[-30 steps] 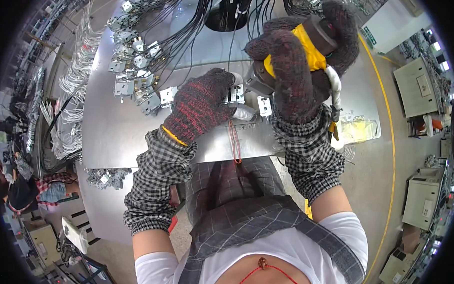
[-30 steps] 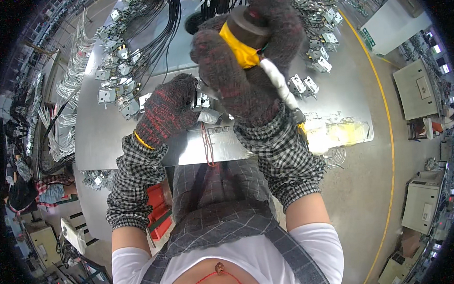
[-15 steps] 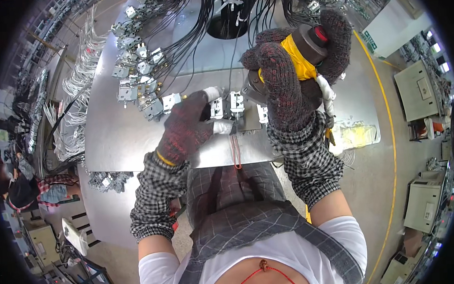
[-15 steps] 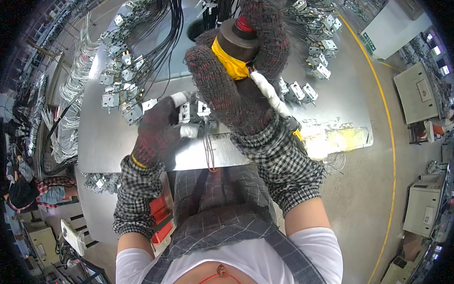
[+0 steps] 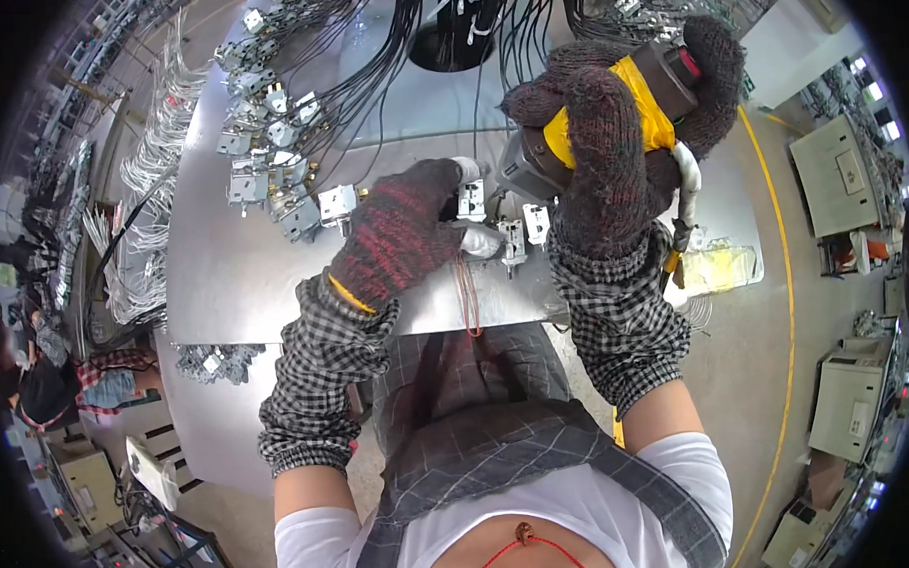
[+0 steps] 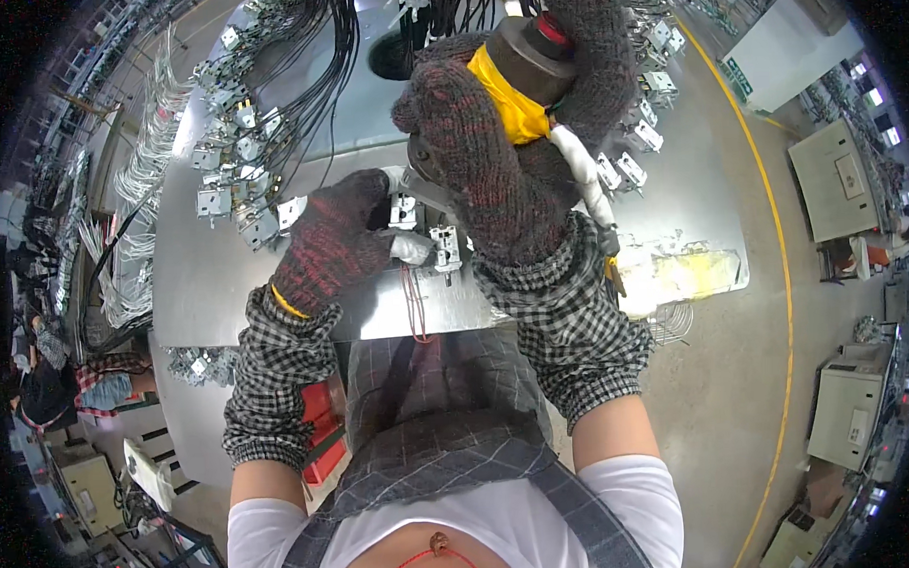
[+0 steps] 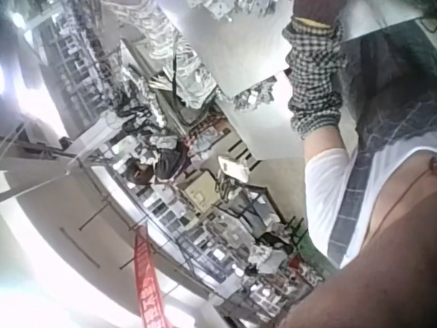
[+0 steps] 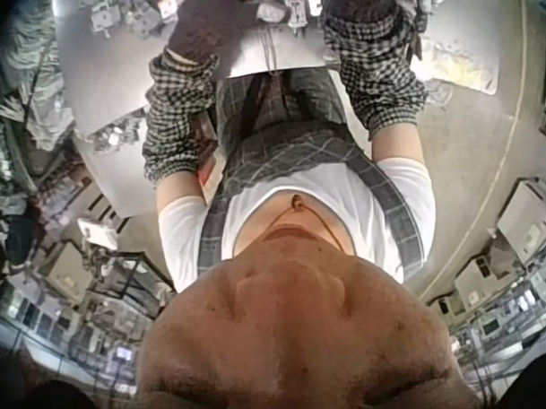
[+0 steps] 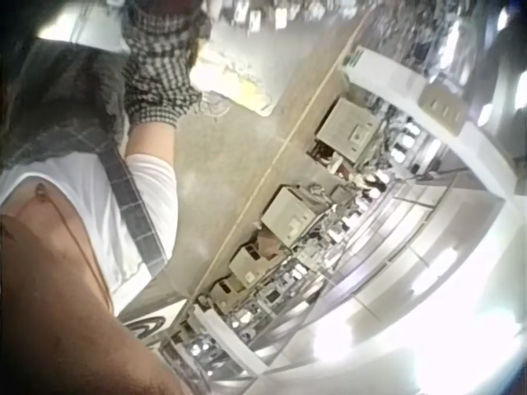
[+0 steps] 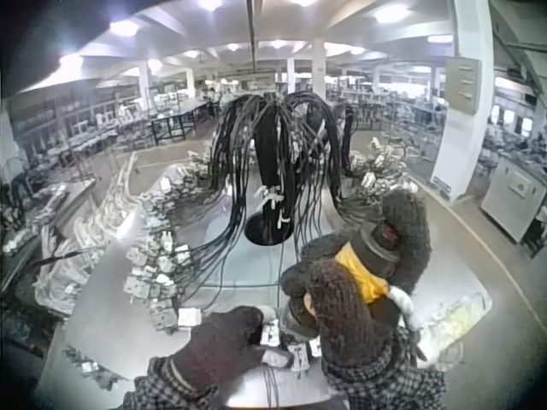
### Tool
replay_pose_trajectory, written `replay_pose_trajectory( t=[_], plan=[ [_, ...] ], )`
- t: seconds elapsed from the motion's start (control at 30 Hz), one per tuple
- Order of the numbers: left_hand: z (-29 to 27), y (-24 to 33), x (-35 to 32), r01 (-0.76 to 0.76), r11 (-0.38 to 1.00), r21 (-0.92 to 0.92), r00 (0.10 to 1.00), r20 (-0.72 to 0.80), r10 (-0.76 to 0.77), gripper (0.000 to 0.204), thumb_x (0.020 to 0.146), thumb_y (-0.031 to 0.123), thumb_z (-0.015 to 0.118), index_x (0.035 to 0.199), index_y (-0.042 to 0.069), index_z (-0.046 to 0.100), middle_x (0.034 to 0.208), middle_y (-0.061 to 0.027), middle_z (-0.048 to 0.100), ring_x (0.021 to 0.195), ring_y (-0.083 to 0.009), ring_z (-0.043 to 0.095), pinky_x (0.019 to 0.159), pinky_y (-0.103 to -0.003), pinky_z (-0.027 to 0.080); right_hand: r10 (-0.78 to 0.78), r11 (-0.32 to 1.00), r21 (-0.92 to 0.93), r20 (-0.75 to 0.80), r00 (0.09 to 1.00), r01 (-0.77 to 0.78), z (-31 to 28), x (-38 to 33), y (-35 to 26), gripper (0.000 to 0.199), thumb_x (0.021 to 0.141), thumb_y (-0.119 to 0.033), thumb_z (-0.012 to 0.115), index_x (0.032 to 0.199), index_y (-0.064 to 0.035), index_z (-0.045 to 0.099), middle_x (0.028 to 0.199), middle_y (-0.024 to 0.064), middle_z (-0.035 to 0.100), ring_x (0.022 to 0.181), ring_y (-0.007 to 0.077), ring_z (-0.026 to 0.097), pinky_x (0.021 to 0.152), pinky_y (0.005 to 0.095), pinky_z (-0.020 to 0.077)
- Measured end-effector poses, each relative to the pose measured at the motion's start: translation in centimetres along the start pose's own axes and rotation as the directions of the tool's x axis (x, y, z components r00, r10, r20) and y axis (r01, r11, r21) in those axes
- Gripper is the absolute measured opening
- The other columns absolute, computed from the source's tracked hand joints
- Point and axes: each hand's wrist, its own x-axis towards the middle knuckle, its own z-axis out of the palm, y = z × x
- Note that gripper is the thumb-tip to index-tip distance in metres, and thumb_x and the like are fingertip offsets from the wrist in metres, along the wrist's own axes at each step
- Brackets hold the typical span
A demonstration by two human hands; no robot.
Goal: Assembling and wiring electrical components on a production line using an electric screwdriver.
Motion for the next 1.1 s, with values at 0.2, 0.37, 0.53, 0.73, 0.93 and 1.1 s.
replay_pose_trajectory(
  t=[0.2, 0.37, 0.53, 0.73, 0.93, 1.1],
  plan=[
    [0.0, -0.6, -0.3, -0.03, 0.993, 0.112, 0.999, 0.034, 0.026, 0.069, 0.065, 0.034, 0.086, 0.122, 0.005, 0.059, 0.104, -0.0155, 0.065, 0.092, -0.0294, 0.067, 0.078, -0.038, 0.053, -0.09, 0.99, -0.088, 0.218, 0.972, 0.111, 0.1, -0.5, 0.8, 0.067, 0.087, -0.003, 0.067, 0.142, -0.0095, 0.029, 0.113, 0.013, 0.056, 0.082, 0.0236, 0.066, 0.069, 0.0388, 0.0599],
    [-0.5, -0.3, -2.1, -0.062, 0.997, -0.039, 0.997, -0.046, 0.06, 0.067, 0.067, 0.026, 0.085, 0.126, 0.009, 0.057, 0.101, -0.0131, 0.065, 0.091, -0.0249, 0.066, 0.077, -0.037, 0.053, -0.179, 0.977, -0.061, 0.293, 0.939, 0.205, -0.2, 0.2, 1.4, 0.065, 0.086, -0.003, 0.068, 0.141, -0.0075, 0.032, 0.111, 0.0171, 0.058, 0.08, 0.0244, 0.066, 0.068, 0.0382, 0.0602],
    [-3.7, -3.0, -4.3, 0.137, 0.735, 0.664, 0.889, -0.409, 0.204, 0.059, 0.076, 0.038, 0.076, 0.127, 0.016, 0.058, 0.124, -0.0097, 0.059, 0.105, -0.0286, 0.061, 0.089, -0.039, 0.052, -0.002, 1.0, 0.03, 0.044, 0.999, 0.001, 0.0, -0.4, 0.5, 0.065, 0.086, -0.002, 0.068, 0.14, -0.015, 0.035, 0.092, 0.0184, 0.064, 0.072, 0.0257, 0.067, 0.062, 0.0409, 0.0601],
    [-4.4, -6.2, -6.3, 0.521, 0.3, 0.799, 0.852, -0.464, -0.243, 0.056, 0.08, 0.036, 0.072, 0.131, 0.021, 0.056, 0.136, -0.0073, 0.051, 0.115, -0.0319, 0.055, 0.091, -0.045, 0.051, -0.122, 0.958, 0.281, 0.208, 0.971, 0.06, 0.3, -0.2, 1.3, 0.069, 0.084, 0.004, 0.069, 0.142, -0.013, 0.034, 0.107, 0.0136, 0.061, 0.087, 0.0269, 0.068, 0.073, 0.0438, 0.0613],
    [-6.0, -8.0, -7.5, 0.025, 0.852, 0.523, 0.866, -0.436, 0.243, 0.049, 0.081, 0.016, 0.071, 0.127, 0.011, 0.056, 0.121, -0.0097, 0.062, 0.099, -0.028, 0.066, 0.083, -0.036, 0.055, -0.117, 0.94, 0.337, 0.16, 0.98, 0.057, 1.1, -0.3, 1.4, 0.071, 0.084, 0.008, 0.066, 0.143, -0.0146, 0.034, 0.111, 0.011, 0.059, 0.086, 0.0246, 0.067, 0.072, 0.0427, 0.0615],
    [-2.9, -3.8, -8.4, -0.305, 0.791, -0.53, 0.905, -0.421, 0.066, 0.066, 0.074, 0.008, 0.079, 0.132, 0.002, 0.048, 0.119, -0.0149, 0.059, 0.102, -0.0223, 0.061, 0.081, -0.037, 0.056, -0.102, 0.987, 0.146, 0.199, 0.975, 0.074, 0.6, 0.0, 1.2, 0.07, 0.084, 0.008, 0.066, 0.142, -0.0123, 0.034, 0.102, 0.0115, 0.061, 0.079, 0.0226, 0.067, 0.07, 0.0411, 0.0611]
  ],
)
